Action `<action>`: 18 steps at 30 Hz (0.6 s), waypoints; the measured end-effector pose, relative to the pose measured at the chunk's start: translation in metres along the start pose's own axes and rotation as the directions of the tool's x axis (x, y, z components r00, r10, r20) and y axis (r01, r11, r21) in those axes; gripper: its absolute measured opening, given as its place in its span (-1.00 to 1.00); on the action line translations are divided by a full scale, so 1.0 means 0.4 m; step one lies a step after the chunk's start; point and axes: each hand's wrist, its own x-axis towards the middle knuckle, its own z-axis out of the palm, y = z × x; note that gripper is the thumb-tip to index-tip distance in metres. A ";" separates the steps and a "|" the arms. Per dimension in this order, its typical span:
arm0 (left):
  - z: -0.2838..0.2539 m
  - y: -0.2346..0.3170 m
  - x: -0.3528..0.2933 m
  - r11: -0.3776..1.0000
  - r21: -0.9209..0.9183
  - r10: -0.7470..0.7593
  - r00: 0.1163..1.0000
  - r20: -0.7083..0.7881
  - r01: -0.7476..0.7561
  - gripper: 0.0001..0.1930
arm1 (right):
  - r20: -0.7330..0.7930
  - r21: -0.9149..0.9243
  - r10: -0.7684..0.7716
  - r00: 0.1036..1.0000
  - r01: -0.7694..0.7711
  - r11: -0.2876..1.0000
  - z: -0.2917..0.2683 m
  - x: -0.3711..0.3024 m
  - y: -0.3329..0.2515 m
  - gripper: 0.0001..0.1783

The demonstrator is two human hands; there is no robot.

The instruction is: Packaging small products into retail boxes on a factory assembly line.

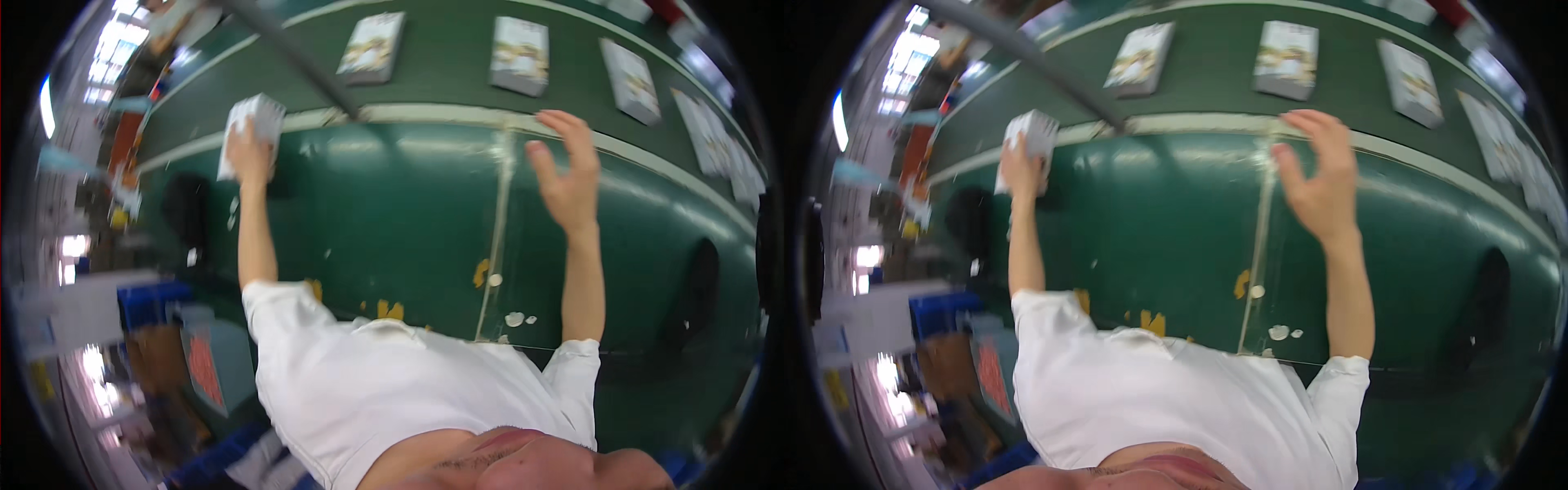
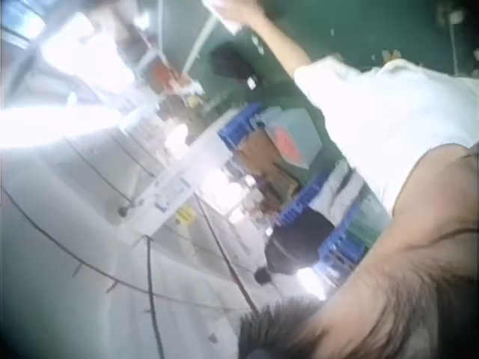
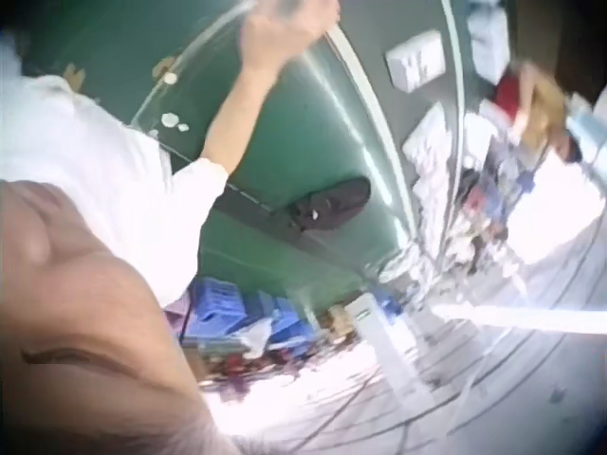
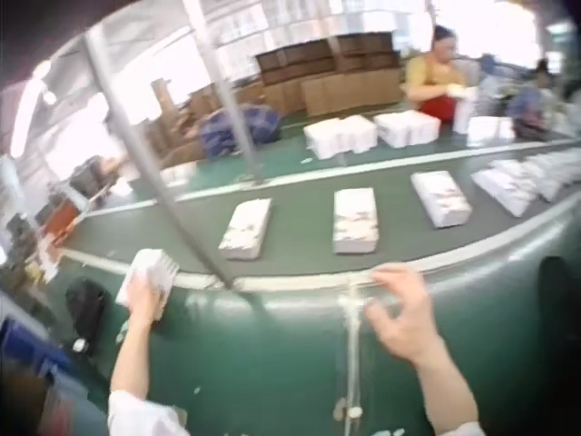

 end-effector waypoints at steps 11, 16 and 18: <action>-0.049 0.734 0.306 0.887 -0.392 0.159 0.958 -0.240 -0.245 -0.17 | -0.171 0.021 0.001 0.985 0.003 1.000 -0.055 -0.004 0.014 -0.68; 0.212 0.622 0.387 0.814 0.042 -0.526 0.705 0.476 0.579 0.25 | -0.216 0.028 -0.003 0.976 0.009 1.000 -0.089 -0.005 0.021 -0.67; 0.206 0.630 0.392 0.835 0.016 -0.493 0.736 0.465 0.549 0.18 | -0.248 0.037 -0.016 0.969 0.026 0.999 -0.104 0.001 0.027 -0.68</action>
